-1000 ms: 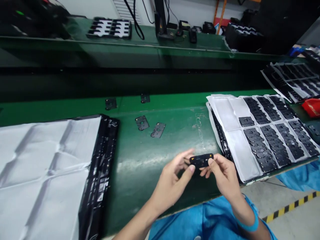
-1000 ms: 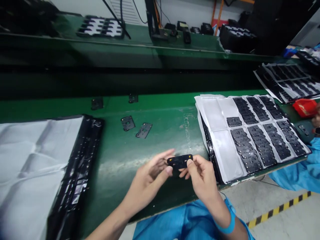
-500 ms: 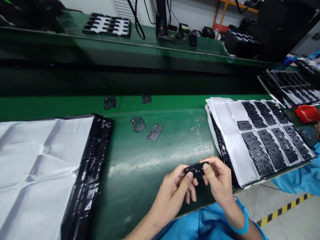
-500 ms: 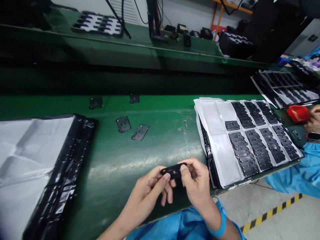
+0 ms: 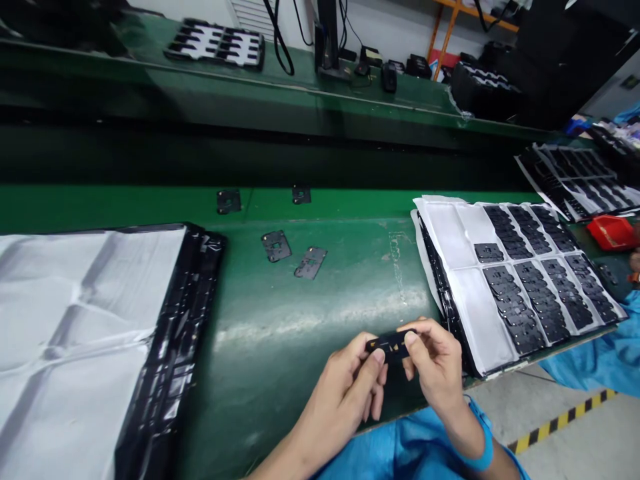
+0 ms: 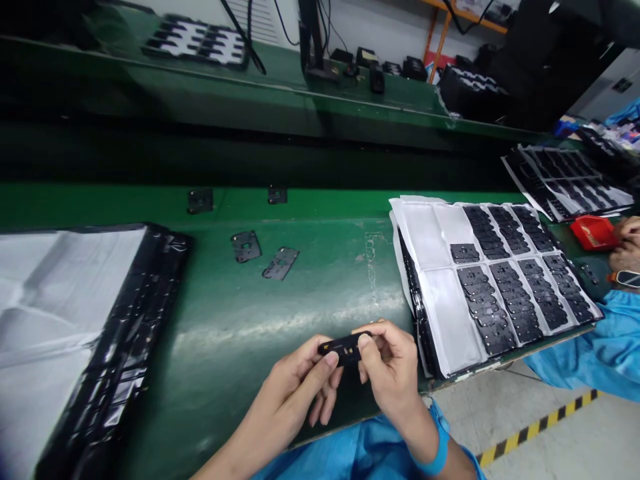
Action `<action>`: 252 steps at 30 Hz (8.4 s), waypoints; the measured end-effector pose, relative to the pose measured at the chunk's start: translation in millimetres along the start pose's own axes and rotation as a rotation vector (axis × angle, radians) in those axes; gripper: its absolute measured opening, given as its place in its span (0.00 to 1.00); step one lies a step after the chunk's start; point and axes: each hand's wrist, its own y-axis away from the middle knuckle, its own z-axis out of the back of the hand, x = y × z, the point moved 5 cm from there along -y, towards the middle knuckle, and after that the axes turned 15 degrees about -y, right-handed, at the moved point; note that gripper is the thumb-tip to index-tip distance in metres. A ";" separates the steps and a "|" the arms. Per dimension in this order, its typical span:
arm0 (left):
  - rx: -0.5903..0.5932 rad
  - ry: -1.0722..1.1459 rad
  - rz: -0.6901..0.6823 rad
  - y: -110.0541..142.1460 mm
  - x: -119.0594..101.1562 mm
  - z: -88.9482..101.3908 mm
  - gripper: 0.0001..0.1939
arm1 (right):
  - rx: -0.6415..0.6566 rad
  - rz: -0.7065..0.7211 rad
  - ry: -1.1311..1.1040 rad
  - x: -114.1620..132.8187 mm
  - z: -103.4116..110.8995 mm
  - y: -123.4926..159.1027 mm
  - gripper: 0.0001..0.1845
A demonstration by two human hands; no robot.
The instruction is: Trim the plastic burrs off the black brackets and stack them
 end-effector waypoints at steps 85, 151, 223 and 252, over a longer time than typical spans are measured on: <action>-0.043 0.316 0.100 19.5 9.8 6.9 0.21 | 0.073 -0.354 -0.035 -8.1 -8.5 8.0 0.19; -0.300 -1.029 -0.032 -51.6 1.3 192.1 0.15 | 0.539 0.100 0.701 -41.7 -110.5 -101.7 0.10; -0.145 -0.337 -0.102 -18.6 -10.2 13.2 0.19 | 0.132 -0.108 0.157 5.4 9.2 -17.9 0.21; -0.199 0.100 -0.204 -28.4 1.9 0.3 0.14 | 0.126 -0.001 0.119 -0.4 -2.4 -6.8 0.17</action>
